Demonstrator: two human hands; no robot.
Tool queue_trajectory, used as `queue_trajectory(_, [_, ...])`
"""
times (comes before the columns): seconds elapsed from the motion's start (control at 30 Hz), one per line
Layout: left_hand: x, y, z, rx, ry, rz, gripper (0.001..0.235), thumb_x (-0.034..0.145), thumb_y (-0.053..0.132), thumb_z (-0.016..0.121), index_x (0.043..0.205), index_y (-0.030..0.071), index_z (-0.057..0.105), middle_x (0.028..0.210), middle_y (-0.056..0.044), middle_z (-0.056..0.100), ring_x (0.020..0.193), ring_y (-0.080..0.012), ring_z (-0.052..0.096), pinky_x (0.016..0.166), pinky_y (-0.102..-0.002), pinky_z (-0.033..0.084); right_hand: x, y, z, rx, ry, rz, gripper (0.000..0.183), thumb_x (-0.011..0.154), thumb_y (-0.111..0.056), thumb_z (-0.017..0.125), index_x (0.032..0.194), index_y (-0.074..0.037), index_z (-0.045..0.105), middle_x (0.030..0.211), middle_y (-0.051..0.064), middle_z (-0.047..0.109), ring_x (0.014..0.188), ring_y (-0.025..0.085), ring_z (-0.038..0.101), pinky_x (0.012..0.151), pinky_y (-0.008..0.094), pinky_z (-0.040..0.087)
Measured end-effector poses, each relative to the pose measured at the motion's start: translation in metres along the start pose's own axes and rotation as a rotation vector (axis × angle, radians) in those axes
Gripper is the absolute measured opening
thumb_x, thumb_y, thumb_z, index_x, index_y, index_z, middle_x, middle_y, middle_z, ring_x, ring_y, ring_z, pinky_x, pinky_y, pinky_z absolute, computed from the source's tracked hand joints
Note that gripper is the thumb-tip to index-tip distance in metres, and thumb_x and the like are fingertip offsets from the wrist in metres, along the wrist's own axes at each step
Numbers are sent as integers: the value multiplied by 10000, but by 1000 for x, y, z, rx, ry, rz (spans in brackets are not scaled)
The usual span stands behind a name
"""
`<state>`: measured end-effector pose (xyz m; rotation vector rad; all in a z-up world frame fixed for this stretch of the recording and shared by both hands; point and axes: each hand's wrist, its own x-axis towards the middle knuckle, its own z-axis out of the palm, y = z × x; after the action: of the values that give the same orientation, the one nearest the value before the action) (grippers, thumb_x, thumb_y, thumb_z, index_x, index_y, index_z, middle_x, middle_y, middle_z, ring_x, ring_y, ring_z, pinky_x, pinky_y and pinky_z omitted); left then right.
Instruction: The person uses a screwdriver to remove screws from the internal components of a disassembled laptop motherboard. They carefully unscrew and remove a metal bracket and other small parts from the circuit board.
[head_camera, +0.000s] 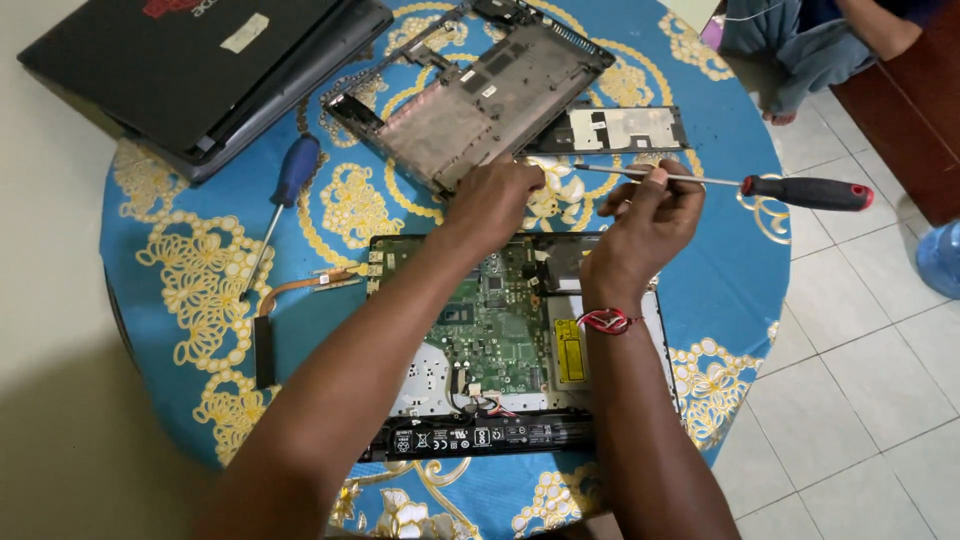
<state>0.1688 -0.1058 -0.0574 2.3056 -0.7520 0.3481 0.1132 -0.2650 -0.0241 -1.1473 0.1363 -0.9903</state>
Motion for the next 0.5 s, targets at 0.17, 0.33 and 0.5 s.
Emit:
queue_trajectory(0.17, [-6, -7, -20, 4, 22, -14, 261, 918, -30, 605, 991, 167, 760, 839, -143, 709, 865, -433, 669, 706, -538, 557, -4, -7, 1, -4, -34, -2, 74, 1075, -78, 502, 1132, -68, 547, 901, 121, 688, 636, 130, 615, 477, 226, 530])
queue_trajectory(0.33, [-46, 38, -65, -242, 131, -81, 203, 973, -80, 575, 1089, -3, 724, 903, -238, 688, 875, -456, 641, 779, -561, 522, -3, -10, 1, -10, -77, -30, 83, 1085, -62, 475, 1146, -73, 531, 914, 102, 674, 637, 106, 589, 504, 214, 517])
queue_trajectory(0.5, [-99, 66, -68, -423, 27, -282, 209, 1035, 28, 552, 1200, 22, 678, 990, -225, 670, 894, -379, 643, 760, -511, 522, -15, -31, 12, -67, -235, -110, 107, 1098, -32, 483, 1156, -76, 561, 939, 99, 670, 652, 104, 587, 546, 204, 535])
